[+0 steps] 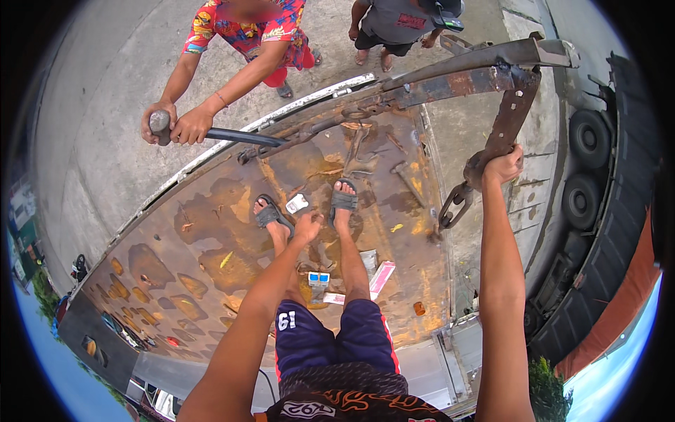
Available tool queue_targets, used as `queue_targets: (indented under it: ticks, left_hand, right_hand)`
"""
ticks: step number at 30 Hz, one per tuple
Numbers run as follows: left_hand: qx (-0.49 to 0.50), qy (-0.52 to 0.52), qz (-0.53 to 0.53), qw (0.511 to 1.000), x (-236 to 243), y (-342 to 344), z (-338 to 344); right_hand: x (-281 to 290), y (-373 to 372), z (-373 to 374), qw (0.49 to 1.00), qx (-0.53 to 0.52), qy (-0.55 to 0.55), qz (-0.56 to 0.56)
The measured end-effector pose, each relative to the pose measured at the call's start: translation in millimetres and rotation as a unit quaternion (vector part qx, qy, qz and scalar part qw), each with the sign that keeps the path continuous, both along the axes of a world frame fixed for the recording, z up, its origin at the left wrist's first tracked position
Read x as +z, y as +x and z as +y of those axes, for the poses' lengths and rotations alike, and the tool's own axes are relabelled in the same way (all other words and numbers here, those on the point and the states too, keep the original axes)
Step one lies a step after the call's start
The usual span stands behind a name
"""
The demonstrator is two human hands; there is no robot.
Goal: The person works with two others to repair a large metal frame on the back of a truck. They use a hammer to adjust parts of the frame and handle a long metal bar, positioning it against the structure.
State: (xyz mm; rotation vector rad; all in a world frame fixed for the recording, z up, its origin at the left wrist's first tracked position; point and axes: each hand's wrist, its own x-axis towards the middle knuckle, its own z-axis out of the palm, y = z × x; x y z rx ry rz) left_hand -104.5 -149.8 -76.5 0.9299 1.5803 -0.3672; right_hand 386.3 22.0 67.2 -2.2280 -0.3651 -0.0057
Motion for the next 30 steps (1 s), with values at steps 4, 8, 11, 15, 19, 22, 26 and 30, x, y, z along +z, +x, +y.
queue_targets:
  ticks: [4,8,11,15,19,22,26,30]
  left_hand:
    - [-0.017,0.046,-0.014,0.999,-3,1,-3]
    - [-0.008,0.06,-0.027,0.998,-5,6,-4]
    - [0.009,0.071,-0.036,0.997,-5,10,-5]
    - [0.038,0.024,-0.025,0.999,-1,15,-2]
    - [0.013,0.06,-0.033,0.998,1,13,3]
    - [-0.017,0.07,-0.036,0.997,0,10,7]
    - [-0.008,0.054,-0.041,0.998,-2,8,10]
    - [0.002,0.028,-0.033,0.999,2,10,13]
  right_hand:
    - [-4,3,-1,1.0,-0.001,0.005,0.011]
    - [-6,7,-4,1.0,0.007,-0.002,0.004]
    - [-8,9,-5,1.0,0.01,0.009,0.026]
    - [-10,10,-5,1.0,0.004,-0.012,-0.004]
    - [-13,10,-4,1.0,-0.001,-0.003,-0.02]
    - [-14,11,-5,1.0,0.004,-0.008,-0.017]
    - [-16,13,-6,1.0,-0.003,-0.008,0.005]
    - [-15,13,-6,1.0,0.005,-0.012,0.0]
